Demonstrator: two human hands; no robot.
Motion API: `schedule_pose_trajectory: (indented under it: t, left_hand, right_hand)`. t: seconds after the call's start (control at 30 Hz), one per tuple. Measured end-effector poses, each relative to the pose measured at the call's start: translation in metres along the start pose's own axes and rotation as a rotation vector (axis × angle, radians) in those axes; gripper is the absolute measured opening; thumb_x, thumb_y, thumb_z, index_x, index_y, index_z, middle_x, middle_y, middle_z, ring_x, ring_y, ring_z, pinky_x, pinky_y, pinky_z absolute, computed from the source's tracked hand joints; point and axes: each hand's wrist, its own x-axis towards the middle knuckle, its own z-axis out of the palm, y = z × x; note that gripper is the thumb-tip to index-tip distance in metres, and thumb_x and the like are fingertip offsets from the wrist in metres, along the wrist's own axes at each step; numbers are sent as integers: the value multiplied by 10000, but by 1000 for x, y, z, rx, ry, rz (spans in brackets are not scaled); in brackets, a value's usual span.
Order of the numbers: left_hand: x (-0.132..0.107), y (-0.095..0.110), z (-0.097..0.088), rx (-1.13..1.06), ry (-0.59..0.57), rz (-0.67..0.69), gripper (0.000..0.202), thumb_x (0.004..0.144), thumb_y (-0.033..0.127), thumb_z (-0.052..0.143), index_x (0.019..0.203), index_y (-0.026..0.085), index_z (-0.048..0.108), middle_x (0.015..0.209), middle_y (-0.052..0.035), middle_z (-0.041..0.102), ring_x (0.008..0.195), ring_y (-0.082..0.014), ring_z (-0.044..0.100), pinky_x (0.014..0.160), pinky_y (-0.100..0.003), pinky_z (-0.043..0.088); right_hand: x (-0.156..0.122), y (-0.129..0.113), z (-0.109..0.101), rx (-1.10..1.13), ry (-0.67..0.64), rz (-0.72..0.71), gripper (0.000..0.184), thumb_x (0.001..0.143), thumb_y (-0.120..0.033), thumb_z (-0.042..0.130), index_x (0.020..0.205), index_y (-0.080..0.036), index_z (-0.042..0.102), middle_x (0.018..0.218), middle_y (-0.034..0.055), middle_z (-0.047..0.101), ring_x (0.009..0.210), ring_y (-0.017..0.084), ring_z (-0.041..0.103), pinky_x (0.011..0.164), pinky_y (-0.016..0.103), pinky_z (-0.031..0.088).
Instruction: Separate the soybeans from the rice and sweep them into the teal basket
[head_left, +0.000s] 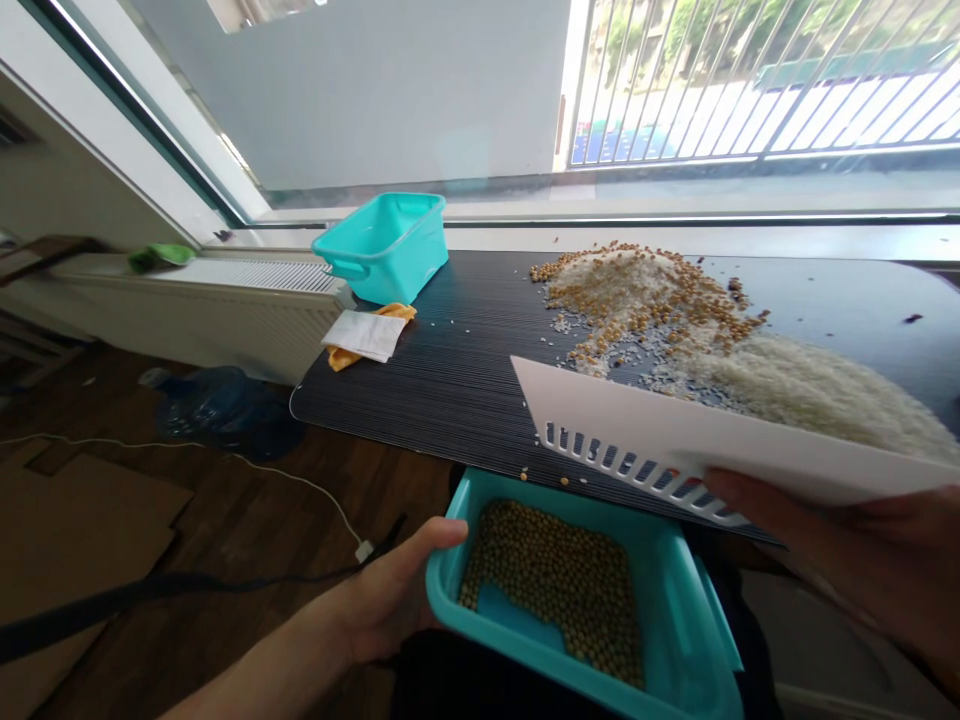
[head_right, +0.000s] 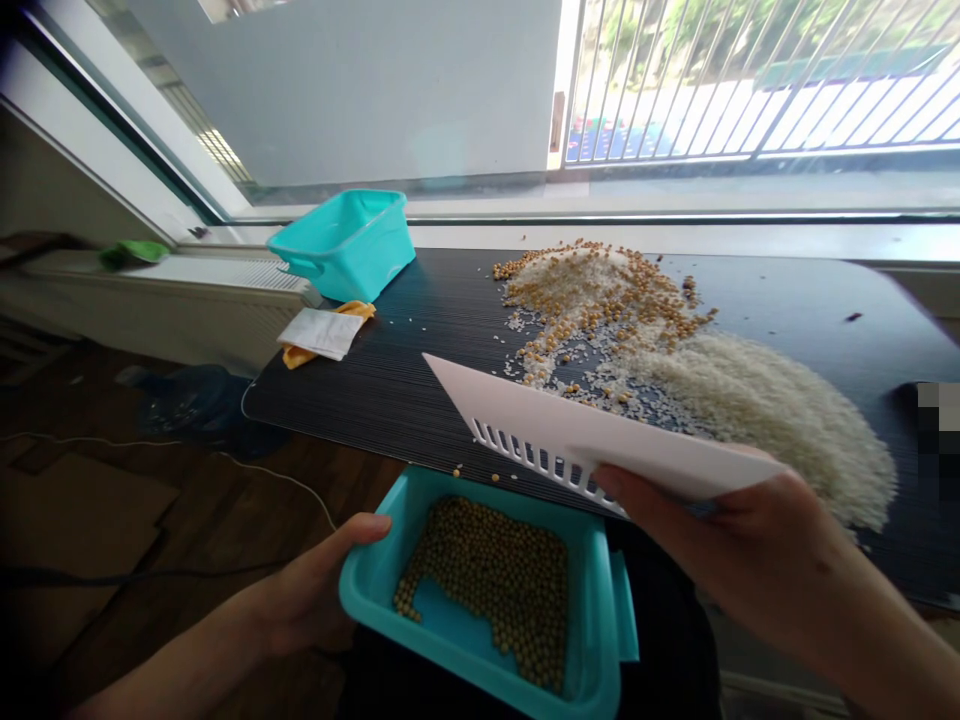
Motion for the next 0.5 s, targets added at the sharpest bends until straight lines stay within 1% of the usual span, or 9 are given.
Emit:
schedule_pose_trajectory:
  t: [0.07, 0.1, 0.17, 0.27, 0.3, 0.37, 0.43, 0.47, 0.5]
  left_hand:
    - [0, 1, 0, -3, 0, -3, 626, 790, 556, 610, 1227, 109, 635, 1109, -139, 738, 1140, -317, 630, 1007, -427, 447]
    - [0, 1, -1, -9, -1, -5, 612, 794, 553, 606, 1212, 107, 645, 1110, -138, 738, 1128, -313, 637, 1001, -423, 453]
    - [0, 1, -2, -22, 1, -1, 582, 809, 538, 594, 1188, 101, 657, 1114, -138, 737, 1104, -304, 650, 992, -417, 463]
    - [0, 0, -2, -24, 6, 17, 567, 824, 516, 582, 1206, 101, 646, 1125, -137, 733, 1099, -303, 654, 979, -423, 474]
    - [-1, 0, -2, -24, 6, 26, 570, 830, 511, 577, 1222, 103, 636, 1129, -137, 731, 1106, -306, 651, 977, -428, 475]
    - [-1, -1, -1, -26, 1, 33, 577, 842, 508, 562, 1250, 104, 618, 1141, -138, 727, 1129, -311, 639, 981, -434, 471]
    - [-1, -1, -1, -27, -9, 35, 590, 847, 512, 552, 1269, 102, 605, 1153, -140, 721, 1148, -314, 628, 993, -435, 462]
    - [-2, -1, 0, -25, -14, 34, 599, 846, 517, 551, 1276, 103, 600, 1159, -140, 718, 1156, -315, 623, 999, -436, 457]
    - [-2, -2, 0, -21, -15, 34, 603, 845, 521, 550, 1282, 107, 596, 1165, -138, 716, 1163, -315, 618, 1007, -436, 450]
  right_hand:
    - [-6, 4, 1, 87, -92, -5, 240, 603, -539, 708, 776, -390, 779, 749, -37, 760, 643, 264, 718, 568, 375, 633]
    - [-9, 6, 0, 111, -113, -4, 222, 609, -519, 712, 791, -409, 777, 758, -49, 760, 645, 263, 719, 577, 373, 635]
    - [-13, 6, 0, 137, -124, 0, 212, 616, -513, 717, 803, -431, 774, 765, -62, 760, 644, 263, 719, 586, 366, 637]
    - [-14, 2, 1, 170, -101, -6, 203, 633, -505, 717, 811, -426, 775, 761, -62, 760, 629, 254, 715, 602, 353, 637]
    - [-13, 0, 2, 179, -111, -32, 187, 642, -488, 717, 808, -423, 775, 751, -64, 760, 610, 243, 710, 585, 338, 633]
    - [-13, -4, 4, 176, -182, -123, 131, 675, -448, 709, 786, -419, 771, 718, -68, 754, 549, 208, 687, 496, 289, 605]
    - [-12, -4, 4, 139, -227, -200, 117, 701, -464, 687, 763, -406, 768, 683, -59, 745, 497, 188, 658, 416, 271, 563]
    - [-11, -3, 2, 94, -179, -189, 159, 701, -512, 671, 751, -395, 766, 666, -48, 740, 495, 193, 656, 410, 284, 559]
    - [-9, -1, -1, 33, -92, -149, 233, 692, -577, 645, 738, -382, 764, 645, -34, 733, 511, 209, 662, 426, 310, 569]
